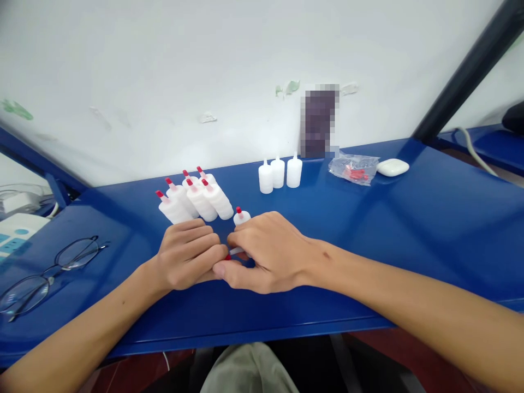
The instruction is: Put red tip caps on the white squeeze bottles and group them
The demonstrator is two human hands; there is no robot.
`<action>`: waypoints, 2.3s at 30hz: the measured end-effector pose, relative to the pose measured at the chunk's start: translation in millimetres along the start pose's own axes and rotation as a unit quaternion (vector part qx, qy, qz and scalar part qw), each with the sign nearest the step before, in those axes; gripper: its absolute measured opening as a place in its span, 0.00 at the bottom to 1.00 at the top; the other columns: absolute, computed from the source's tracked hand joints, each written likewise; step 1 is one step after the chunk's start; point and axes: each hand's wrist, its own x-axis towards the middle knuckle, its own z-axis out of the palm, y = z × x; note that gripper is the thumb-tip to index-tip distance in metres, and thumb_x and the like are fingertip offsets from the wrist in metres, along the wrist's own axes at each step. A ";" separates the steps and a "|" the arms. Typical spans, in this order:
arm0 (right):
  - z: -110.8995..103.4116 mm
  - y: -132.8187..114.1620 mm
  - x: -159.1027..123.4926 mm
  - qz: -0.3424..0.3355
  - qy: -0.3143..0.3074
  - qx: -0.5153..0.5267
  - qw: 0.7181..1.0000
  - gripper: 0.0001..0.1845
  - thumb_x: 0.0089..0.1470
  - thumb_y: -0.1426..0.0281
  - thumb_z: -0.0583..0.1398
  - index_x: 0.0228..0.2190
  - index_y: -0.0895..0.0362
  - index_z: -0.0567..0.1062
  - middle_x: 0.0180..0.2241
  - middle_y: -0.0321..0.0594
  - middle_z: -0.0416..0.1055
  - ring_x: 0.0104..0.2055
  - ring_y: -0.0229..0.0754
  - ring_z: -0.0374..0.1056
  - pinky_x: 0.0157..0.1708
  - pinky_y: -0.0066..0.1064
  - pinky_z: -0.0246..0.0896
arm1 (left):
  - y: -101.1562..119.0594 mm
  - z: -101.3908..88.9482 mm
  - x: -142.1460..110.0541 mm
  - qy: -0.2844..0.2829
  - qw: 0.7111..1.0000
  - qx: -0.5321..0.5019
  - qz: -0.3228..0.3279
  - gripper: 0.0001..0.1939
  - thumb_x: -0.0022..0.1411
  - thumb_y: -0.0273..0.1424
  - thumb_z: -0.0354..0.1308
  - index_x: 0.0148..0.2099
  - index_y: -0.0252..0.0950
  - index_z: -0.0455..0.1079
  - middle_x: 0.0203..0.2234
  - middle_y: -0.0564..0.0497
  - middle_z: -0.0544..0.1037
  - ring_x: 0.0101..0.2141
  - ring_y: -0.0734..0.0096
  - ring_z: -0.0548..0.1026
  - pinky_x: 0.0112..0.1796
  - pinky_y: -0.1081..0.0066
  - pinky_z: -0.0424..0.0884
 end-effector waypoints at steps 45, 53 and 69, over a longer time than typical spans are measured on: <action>-6.9 48.3 -0.7 0.112 0.195 -0.045 0.973 0.24 0.67 0.52 0.43 0.41 0.57 0.67 0.27 0.36 0.69 0.24 0.36 0.62 0.27 0.29 0.54 | -9.0 12.5 -21.5 -0.258 0.955 -0.076 -0.124 0.22 0.72 0.42 0.45 0.30 0.34 0.66 0.18 0.54 0.70 0.20 0.75 0.68 0.24 0.72 0.57; -9.4 46.9 0.1 0.118 0.090 -0.081 0.986 0.23 0.65 0.54 0.47 0.50 0.59 0.63 0.25 0.36 0.70 0.25 0.41 0.64 0.26 0.30 0.51 | -10.8 11.4 -18.6 -0.281 0.941 -0.120 -0.142 0.20 0.72 0.42 0.44 0.32 0.34 0.64 0.21 0.55 0.67 0.21 0.76 0.66 0.24 0.74 0.58; -8.6 40.2 6.5 0.145 0.048 -0.148 0.977 0.22 0.61 0.51 0.53 0.47 0.53 0.69 0.30 0.37 0.75 0.30 0.42 0.69 0.27 0.28 0.46 | -9.9 13.6 -18.8 -0.121 0.957 -0.195 -0.179 0.07 0.68 0.32 0.56 0.44 0.34 0.69 0.30 0.52 0.76 0.26 0.78 0.72 0.28 0.77 0.66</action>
